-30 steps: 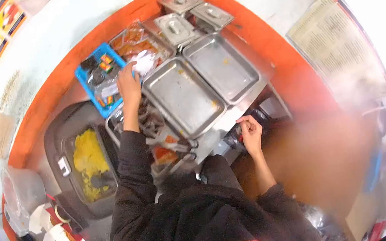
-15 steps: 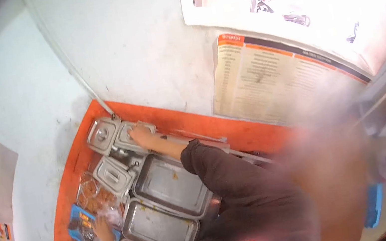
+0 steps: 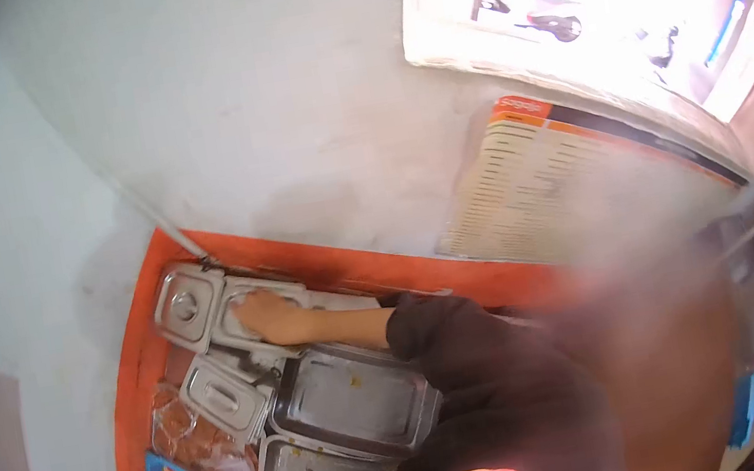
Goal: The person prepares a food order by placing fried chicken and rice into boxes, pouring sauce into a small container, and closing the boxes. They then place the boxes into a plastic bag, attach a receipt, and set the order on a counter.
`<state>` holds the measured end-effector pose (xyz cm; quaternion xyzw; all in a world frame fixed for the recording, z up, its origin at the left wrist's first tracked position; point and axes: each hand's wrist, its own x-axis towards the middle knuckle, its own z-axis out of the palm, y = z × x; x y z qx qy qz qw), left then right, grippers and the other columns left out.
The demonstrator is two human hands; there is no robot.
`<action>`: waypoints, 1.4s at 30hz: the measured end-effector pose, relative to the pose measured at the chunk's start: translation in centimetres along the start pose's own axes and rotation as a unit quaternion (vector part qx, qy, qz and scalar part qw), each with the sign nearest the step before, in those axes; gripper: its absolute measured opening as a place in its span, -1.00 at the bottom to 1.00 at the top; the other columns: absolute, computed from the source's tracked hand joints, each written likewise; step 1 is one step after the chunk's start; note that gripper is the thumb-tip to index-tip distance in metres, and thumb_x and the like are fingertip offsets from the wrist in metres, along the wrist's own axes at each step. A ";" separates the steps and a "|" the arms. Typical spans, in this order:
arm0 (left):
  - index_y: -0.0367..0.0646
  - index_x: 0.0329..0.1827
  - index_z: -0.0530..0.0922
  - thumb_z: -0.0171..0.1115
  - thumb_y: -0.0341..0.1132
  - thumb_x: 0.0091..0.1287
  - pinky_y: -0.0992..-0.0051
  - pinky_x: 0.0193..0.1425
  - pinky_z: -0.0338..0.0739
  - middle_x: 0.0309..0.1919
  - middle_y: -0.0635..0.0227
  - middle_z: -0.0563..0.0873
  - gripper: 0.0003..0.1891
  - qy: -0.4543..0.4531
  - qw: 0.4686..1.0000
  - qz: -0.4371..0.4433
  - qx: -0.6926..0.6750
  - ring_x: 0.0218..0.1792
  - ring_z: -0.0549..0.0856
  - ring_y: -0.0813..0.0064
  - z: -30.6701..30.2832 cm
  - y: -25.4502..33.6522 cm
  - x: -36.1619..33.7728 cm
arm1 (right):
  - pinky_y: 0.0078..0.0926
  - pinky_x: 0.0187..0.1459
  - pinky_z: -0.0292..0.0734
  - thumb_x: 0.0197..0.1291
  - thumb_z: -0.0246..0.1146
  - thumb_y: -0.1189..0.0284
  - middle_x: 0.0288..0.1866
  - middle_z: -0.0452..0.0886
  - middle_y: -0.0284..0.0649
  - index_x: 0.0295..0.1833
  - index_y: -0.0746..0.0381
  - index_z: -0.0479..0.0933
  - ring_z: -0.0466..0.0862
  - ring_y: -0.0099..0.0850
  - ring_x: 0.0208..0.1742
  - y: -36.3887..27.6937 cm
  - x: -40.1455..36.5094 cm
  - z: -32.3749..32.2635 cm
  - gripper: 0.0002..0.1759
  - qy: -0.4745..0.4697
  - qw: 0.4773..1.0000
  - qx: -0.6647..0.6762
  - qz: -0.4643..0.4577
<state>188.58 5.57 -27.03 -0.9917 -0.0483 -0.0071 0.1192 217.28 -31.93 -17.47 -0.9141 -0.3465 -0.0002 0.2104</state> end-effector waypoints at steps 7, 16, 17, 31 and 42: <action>-0.29 -0.27 0.45 0.12 -0.32 0.27 0.17 0.16 0.34 -0.25 0.06 0.59 -0.82 0.319 0.932 -0.106 -0.136 -0.05 0.57 0.11 -2.1 1.9 -0.8 | -0.10 0.05 0.51 -0.02 0.30 0.52 -0.14 0.59 0.04 0.03 0.31 0.46 0.54 0.04 0.01 -2.9 9.7 3.4 -0.58 0.116 0.983 0.047 -0.137; -0.22 -0.22 0.43 0.25 -0.48 0.27 0.47 -0.11 0.37 -0.36 0.37 0.47 -0.85 0.256 0.787 -0.220 -0.516 -0.32 0.44 0.51 -6.7 6.4 -6.5 | -0.16 0.01 0.53 0.06 0.25 0.42 -0.09 0.59 -0.05 -0.06 0.29 0.56 0.56 -0.08 0.02 -5.3 15.5 9.6 -0.69 0.097 0.984 -0.078 -0.126; -0.21 -0.20 0.43 0.25 -0.47 0.28 0.49 -0.09 0.36 -0.36 0.40 0.45 -0.85 0.252 0.751 -0.242 -0.561 -0.30 0.43 0.52 -7.6 7.1 -7.0 | -0.15 -0.02 0.53 0.07 0.26 0.40 -0.10 0.59 -0.07 -0.08 0.30 0.56 0.56 -0.10 0.00 -5.9 15.3 9.8 -0.70 0.120 0.979 -0.101 -0.132; -0.20 -0.10 0.50 0.16 -0.29 0.38 0.54 -0.14 0.44 -0.26 0.35 0.56 -0.83 0.228 0.777 -0.142 -0.570 -0.29 0.52 0.54 -20.4 25.0 4.8 | -0.42 -0.27 0.47 0.27 0.24 0.29 -0.36 0.63 -0.22 -0.24 0.28 0.54 0.61 -0.46 -0.30 -3.8 -11.8 -5.0 -0.76 0.051 0.806 0.583 -0.086; -0.27 -0.08 0.54 0.21 -0.29 0.35 0.39 -0.07 0.51 -0.29 0.21 0.66 -0.78 0.017 0.783 0.053 -0.620 -0.24 0.64 0.37 -16.6 27.3 12.0 | -0.24 0.01 0.31 0.21 0.28 0.30 -0.15 0.46 -0.27 -0.28 0.15 0.57 0.45 -0.27 -0.03 3.9 -14.6 -8.3 -0.85 0.327 0.865 0.370 -0.088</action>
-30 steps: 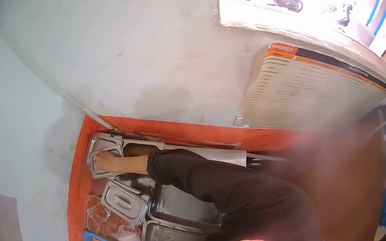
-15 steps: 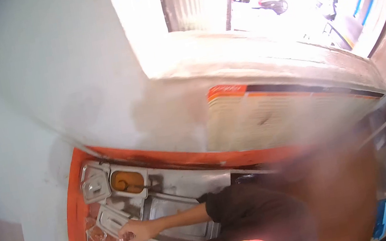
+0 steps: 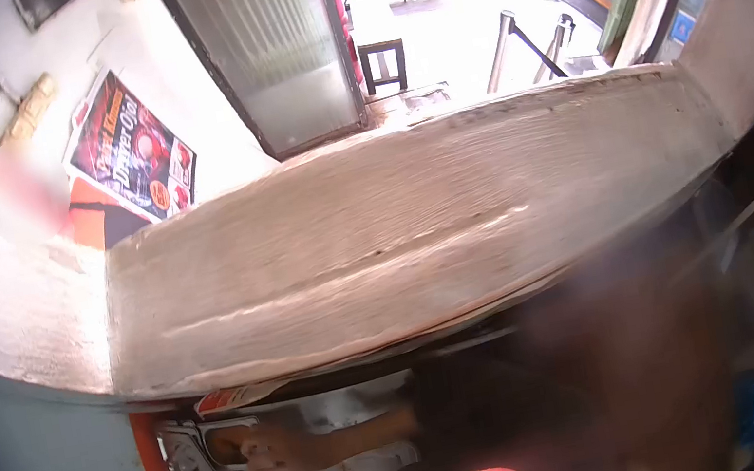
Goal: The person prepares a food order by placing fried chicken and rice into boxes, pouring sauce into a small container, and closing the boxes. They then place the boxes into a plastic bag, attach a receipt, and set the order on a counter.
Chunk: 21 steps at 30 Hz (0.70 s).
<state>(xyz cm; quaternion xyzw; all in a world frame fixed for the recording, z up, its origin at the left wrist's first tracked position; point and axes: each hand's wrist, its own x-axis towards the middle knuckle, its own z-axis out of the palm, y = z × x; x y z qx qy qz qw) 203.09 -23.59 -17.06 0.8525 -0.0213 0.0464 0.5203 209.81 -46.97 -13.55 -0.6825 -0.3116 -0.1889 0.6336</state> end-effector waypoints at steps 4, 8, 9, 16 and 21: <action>-0.26 -0.13 0.52 0.19 -0.30 0.36 0.41 -0.11 0.49 -0.32 0.24 0.63 -0.81 -0.008 1.000 -0.015 0.010 -0.27 0.60 0.40 1.3 3.4 0.0 | -0.25 -0.02 0.34 0.25 0.25 0.28 -0.20 0.49 -0.24 -0.28 0.19 0.57 0.47 -0.27 -0.07 -0.5 -1.8 -0.5 -0.80 -0.023 0.998 -0.056 -0.026; -0.25 -0.18 0.50 0.18 -0.31 0.36 0.43 -0.14 0.46 -0.36 0.27 0.59 -0.83 -0.014 1.000 -0.020 0.009 -0.30 0.56 0.43 2.0 5.0 -0.7 | -0.19 -0.06 0.37 0.28 0.20 0.26 -0.32 0.51 -0.16 -0.31 0.24 0.52 0.51 -0.20 -0.16 -0.6 -2.3 -0.2 -0.74 -0.100 0.995 -0.019 0.021; -0.25 -0.19 0.50 0.17 -0.31 0.36 0.43 -0.15 0.45 -0.37 0.27 0.58 -0.83 -0.015 1.000 -0.023 0.008 -0.31 0.55 0.44 2.2 5.4 -0.9 | -0.12 -0.07 0.38 0.29 0.17 0.27 -0.40 0.52 -0.10 -0.34 0.27 0.48 0.55 -0.15 -0.23 -0.6 -2.5 0.1 -0.72 -0.153 0.982 0.054 0.093; -0.24 -0.28 0.46 0.14 -0.33 0.36 0.47 -0.22 0.40 -0.42 0.32 0.52 -0.85 -0.015 0.999 -0.028 -0.031 -0.37 0.47 0.50 4.1 6.3 -3.2 | -0.20 -0.17 0.43 0.32 0.08 0.30 -0.31 0.60 0.04 -0.28 0.36 0.44 0.58 -0.09 -0.27 -3.6 -2.6 -2.8 -0.70 -0.235 0.955 0.154 0.091; -0.23 -0.35 0.44 0.13 -0.34 0.36 0.49 -0.27 0.37 -0.46 0.36 0.47 -0.84 0.024 0.996 -0.011 -0.088 -0.41 0.42 0.55 5.5 7.4 -4.4 | -0.19 -0.34 0.49 0.21 0.13 0.32 -0.44 0.59 -0.03 -0.19 0.28 0.44 0.63 -0.09 -0.37 -3.7 -2.5 -1.9 -0.77 -0.295 0.955 -0.008 0.045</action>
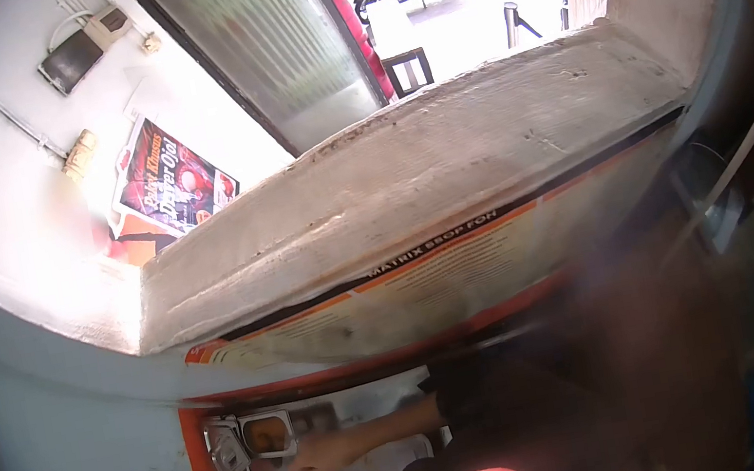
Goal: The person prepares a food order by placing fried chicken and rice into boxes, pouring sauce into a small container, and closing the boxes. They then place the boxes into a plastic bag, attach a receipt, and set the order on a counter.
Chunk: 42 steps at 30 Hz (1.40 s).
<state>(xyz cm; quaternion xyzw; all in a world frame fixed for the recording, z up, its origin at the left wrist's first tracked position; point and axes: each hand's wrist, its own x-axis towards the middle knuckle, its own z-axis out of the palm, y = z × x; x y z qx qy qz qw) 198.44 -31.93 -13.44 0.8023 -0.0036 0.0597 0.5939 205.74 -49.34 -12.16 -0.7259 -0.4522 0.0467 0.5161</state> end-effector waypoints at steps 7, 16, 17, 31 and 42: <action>-0.23 -0.37 0.52 0.13 -0.28 0.28 0.20 -0.52 0.36 -0.63 0.03 0.53 -0.82 0.224 0.844 0.120 0.472 -0.60 0.53 0.06 2.0 4.0 -1.6 | -0.18 -0.29 0.55 0.15 0.20 0.31 -0.29 0.61 -0.09 -0.13 0.20 0.48 0.65 -0.13 -0.27 -0.4 0.2 1.7 -0.77 0.136 0.966 -0.186 0.119; -0.14 -0.15 0.59 0.28 -0.35 0.10 0.19 0.09 0.35 -0.21 0.16 0.68 -0.76 0.041 0.865 0.137 0.482 -0.09 0.63 0.20 0.0 5.9 -4.4 | -0.31 0.27 0.39 0.26 0.14 0.51 0.47 0.17 0.03 0.21 0.17 0.50 0.32 -0.08 0.39 1.5 -1.2 8.9 -0.61 0.167 0.978 0.112 0.060; -0.09 0.00 0.55 0.32 -0.33 0.08 0.15 0.20 0.30 -0.03 0.17 0.62 -0.63 0.065 0.864 0.136 0.480 0.06 0.57 0.22 -0.5 5.8 -4.6 | -0.28 0.34 0.33 0.25 0.15 0.53 0.52 0.09 0.04 0.21 0.18 0.52 0.24 -0.05 0.46 0.4 -0.7 8.0 -0.61 0.164 0.971 0.152 0.082; -0.08 0.26 0.44 0.42 -0.21 0.10 0.19 0.48 0.10 0.27 0.30 0.52 -0.39 0.172 0.950 -0.020 0.259 0.36 0.41 0.30 -8.1 -0.2 -6.9 | -0.15 0.02 0.40 0.14 0.34 0.37 -0.12 0.47 -0.04 -0.34 0.28 0.51 0.51 -0.06 0.00 2.6 8.1 5.8 -0.79 0.129 0.985 -0.058 0.093; -0.24 0.30 0.41 0.35 -0.11 0.20 0.36 0.38 0.23 0.18 0.19 0.58 -0.36 0.213 0.974 -0.014 -0.078 0.25 0.49 0.34 -10.8 -2.5 -3.6 | -0.11 -0.20 0.47 0.28 0.18 0.45 -0.21 0.61 0.04 -0.08 0.31 0.39 0.64 0.01 -0.19 11.0 9.3 5.5 -0.81 -0.039 0.956 -0.150 0.250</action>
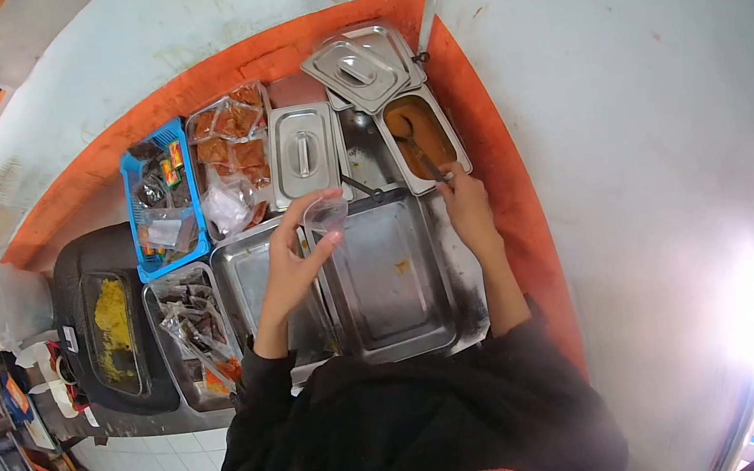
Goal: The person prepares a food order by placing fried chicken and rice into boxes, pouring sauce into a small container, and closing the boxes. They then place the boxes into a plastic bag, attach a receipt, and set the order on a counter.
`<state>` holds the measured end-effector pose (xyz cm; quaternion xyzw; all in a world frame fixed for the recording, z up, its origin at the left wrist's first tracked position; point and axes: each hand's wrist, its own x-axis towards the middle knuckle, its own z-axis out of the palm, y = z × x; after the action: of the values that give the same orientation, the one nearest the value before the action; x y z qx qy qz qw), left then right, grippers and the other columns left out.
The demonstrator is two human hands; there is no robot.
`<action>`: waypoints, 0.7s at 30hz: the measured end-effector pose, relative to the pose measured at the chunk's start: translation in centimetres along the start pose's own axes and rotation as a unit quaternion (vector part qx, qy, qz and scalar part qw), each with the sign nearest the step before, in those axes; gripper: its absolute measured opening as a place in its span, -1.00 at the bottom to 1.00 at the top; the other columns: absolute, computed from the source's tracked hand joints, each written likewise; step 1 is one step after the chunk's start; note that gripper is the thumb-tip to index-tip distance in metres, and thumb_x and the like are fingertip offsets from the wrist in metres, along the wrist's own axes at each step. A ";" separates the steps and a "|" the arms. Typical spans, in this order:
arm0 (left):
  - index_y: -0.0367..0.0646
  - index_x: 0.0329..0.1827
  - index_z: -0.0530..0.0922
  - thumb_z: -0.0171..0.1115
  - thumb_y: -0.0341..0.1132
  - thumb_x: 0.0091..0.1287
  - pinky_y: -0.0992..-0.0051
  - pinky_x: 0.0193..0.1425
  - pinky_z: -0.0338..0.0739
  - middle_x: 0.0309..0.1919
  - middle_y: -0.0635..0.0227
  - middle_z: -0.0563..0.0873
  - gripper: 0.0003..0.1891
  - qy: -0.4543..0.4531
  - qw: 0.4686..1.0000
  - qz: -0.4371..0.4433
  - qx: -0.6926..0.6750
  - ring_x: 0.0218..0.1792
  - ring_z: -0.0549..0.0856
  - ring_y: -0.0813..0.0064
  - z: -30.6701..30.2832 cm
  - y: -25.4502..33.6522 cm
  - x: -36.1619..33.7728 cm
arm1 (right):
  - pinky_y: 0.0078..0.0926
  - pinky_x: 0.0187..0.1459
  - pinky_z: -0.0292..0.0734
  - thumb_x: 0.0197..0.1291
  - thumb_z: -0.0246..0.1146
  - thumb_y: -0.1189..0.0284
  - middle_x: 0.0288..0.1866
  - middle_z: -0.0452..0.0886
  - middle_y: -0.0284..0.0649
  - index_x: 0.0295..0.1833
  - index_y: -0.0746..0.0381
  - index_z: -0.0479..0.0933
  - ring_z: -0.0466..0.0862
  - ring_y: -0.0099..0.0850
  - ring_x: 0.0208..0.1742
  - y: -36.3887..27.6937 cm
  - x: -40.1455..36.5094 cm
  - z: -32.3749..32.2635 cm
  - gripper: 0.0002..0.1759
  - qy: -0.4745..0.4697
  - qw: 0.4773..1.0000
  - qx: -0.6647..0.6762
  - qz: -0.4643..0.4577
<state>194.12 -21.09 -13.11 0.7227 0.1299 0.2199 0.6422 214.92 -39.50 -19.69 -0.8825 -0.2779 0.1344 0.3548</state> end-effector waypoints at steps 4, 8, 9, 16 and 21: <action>-0.22 0.21 0.49 0.35 -0.38 0.15 0.41 0.35 0.27 0.16 0.26 0.59 -0.49 0.010 1.000 0.017 0.023 0.21 0.52 0.41 -0.1 1.0 1.6 | -0.11 -0.20 0.49 0.18 0.16 0.56 -0.21 0.64 0.01 -0.15 0.31 0.46 0.63 0.01 -0.17 -0.8 0.0 -2.3 -0.87 0.108 0.977 -0.162 -0.087; -0.20 0.25 0.48 0.38 -0.29 0.16 0.40 0.34 0.27 0.18 0.29 0.58 -0.45 0.008 0.991 0.072 0.110 0.18 0.52 0.41 0.2 1.7 4.0 | -0.06 -0.21 0.49 0.14 0.15 0.58 -0.24 0.64 0.01 -0.12 0.30 0.46 0.63 0.02 -0.19 -0.5 0.7 -2.6 -0.83 0.135 0.960 -0.224 -0.096; -0.20 0.25 0.48 0.38 -0.29 0.16 0.40 0.34 0.27 0.18 0.29 0.58 -0.45 0.008 0.991 0.073 0.110 0.18 0.52 0.41 0.5 1.9 4.6 | -0.05 -0.22 0.50 0.15 0.15 0.56 -0.26 0.64 0.01 -0.14 0.31 0.47 0.63 0.03 -0.21 -0.1 1.0 -2.4 -0.85 0.113 0.966 -0.211 -0.100; -0.05 0.22 0.52 0.47 -0.32 0.07 0.45 0.15 0.36 0.14 0.45 0.61 -0.41 0.011 0.985 0.101 0.142 0.05 0.54 0.49 2.9 1.1 8.3 | -0.32 -0.30 0.53 0.26 0.19 0.51 -0.38 0.65 -0.03 -0.12 0.38 0.49 0.66 -0.14 -0.38 1.3 2.3 -0.9 -0.84 0.015 0.999 0.025 -0.041; -0.06 0.18 0.55 0.51 -0.28 0.04 0.46 0.04 0.40 0.07 0.45 0.65 -0.43 0.044 0.986 0.075 0.142 -0.04 0.55 0.53 4.0 -1.1 9.3 | -0.59 -0.42 0.41 0.29 0.22 0.47 -0.49 0.57 -0.30 -0.15 0.33 0.53 0.53 -0.54 -0.49 4.4 1.0 0.4 -0.87 0.035 0.963 0.269 0.007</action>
<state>204.22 -20.08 -13.15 0.8036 0.1330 0.2788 0.5087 217.34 -41.31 -23.08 -0.7606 -0.2131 0.1753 0.5876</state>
